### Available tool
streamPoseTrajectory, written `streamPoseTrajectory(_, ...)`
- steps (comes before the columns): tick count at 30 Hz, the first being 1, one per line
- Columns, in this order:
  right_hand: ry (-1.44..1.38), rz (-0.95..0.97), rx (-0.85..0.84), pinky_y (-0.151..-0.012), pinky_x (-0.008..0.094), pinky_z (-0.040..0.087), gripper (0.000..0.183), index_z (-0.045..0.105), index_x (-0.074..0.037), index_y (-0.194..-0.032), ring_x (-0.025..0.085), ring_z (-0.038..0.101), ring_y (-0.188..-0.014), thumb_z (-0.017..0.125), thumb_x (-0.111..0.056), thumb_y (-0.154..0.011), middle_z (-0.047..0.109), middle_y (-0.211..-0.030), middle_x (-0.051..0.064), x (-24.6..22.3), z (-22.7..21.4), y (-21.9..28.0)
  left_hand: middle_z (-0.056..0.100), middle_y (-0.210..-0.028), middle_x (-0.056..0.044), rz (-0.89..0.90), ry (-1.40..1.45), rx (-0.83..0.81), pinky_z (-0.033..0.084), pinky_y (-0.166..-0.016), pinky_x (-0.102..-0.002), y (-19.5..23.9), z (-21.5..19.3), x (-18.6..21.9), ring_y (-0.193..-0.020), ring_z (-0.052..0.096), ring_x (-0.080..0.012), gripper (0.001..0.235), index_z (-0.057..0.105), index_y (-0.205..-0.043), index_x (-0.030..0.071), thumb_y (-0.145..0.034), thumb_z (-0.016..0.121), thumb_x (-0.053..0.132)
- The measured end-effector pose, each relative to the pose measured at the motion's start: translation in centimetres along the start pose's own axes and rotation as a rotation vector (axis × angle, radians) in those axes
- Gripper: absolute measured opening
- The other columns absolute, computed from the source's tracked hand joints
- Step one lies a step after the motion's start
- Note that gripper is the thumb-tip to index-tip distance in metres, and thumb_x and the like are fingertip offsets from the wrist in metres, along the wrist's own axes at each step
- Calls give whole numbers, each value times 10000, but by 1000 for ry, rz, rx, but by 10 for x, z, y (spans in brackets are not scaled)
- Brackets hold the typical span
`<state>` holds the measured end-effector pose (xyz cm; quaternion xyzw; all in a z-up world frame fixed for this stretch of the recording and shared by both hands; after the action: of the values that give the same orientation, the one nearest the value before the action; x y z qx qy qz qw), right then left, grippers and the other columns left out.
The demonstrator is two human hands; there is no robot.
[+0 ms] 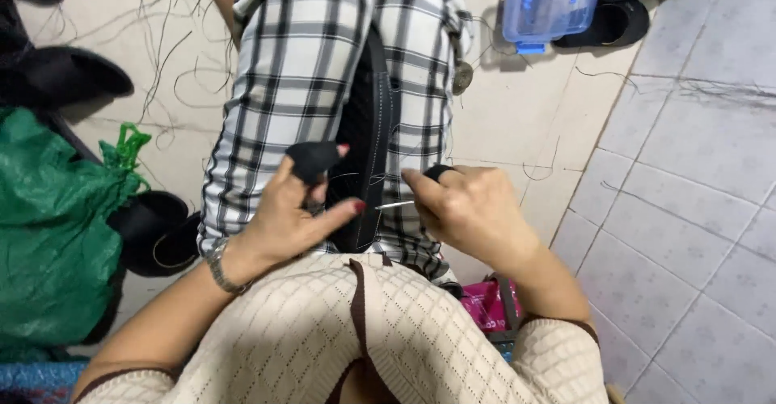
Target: The person sits on the floor and sews a black shoe using a needle and thread. They hold the shoe on their lap and repeatedly push the needle through the shoe's material to stitch it.
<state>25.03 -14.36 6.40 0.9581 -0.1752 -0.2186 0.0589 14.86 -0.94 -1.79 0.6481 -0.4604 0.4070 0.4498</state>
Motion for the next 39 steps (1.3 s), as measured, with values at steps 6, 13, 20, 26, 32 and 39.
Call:
streamPoseTrajectory(6,112,69,347,-419,300,508,376,752,-133,-1150,191,600,-418,754,-99,-776,576,-468,44,5,30,4,684,-774,-70,195,-71,322,519,-484,-318,7,-22,12,-576,672,-255,274,779,-1109,100,-840,829,86)
streamPoseTrajectory(13,182,82,332,-482,312,538,392,765,-183,-1122,196,624,-464,739,-127,-735,575,-488,32,1,15,1,669,-817,-111,260,-103,285,567,-595,-366,2,-28,26,-710,711,-326,193,765,-1049,35,-862,811,38)
streamPoseTrajectory(20,-1009,256,1312,-790,454,567,366,293,-161,-752,273,563,-819,358,-297,-1086,572,-867,135,123,3,143,458,-702,-148,71,-753,379,327,-573,-447,32,-129,-45,-580,363,-306,510,493,-708,16,-1146,693,184)
streamPoseTrajectory(26,128,512,929,-587,318,351,290,705,67,-1138,151,363,-601,708,241,-906,743,-1163,137,95,-36,137,582,-562,-94,96,-687,111,458,-692,-414,4,-109,7,-487,481,-271,454,652,-567,56,-982,734,218)
streamPoseTrajectory(32,-736,101,299,-512,351,500,151,765,-29,-926,273,606,-506,710,-166,-894,655,-592,123,25,40,17,786,-712,-213,-311,-97,-418,519,-527,-439,13,-26,-7,-634,759,-381,338,763,-874,22,-823,778,355)
streamPoseTrajectory(39,-1911,-80,508,-328,237,387,170,599,55,-803,127,485,-396,676,-55,-906,679,-738,288,41,54,-6,604,-760,-105,243,35,-109,553,-623,-368,-12,-26,38,-692,672,-311,289,696,-1054,15,-901,743,255)
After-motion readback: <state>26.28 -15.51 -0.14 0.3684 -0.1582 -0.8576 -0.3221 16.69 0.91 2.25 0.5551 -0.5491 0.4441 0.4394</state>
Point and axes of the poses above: each hand's wrist, its own y-axis away from the middle knuckle, its own z-axis out of the palm, x = y × z, the point moved 9 cm from there along -y, towards the middle knuckle
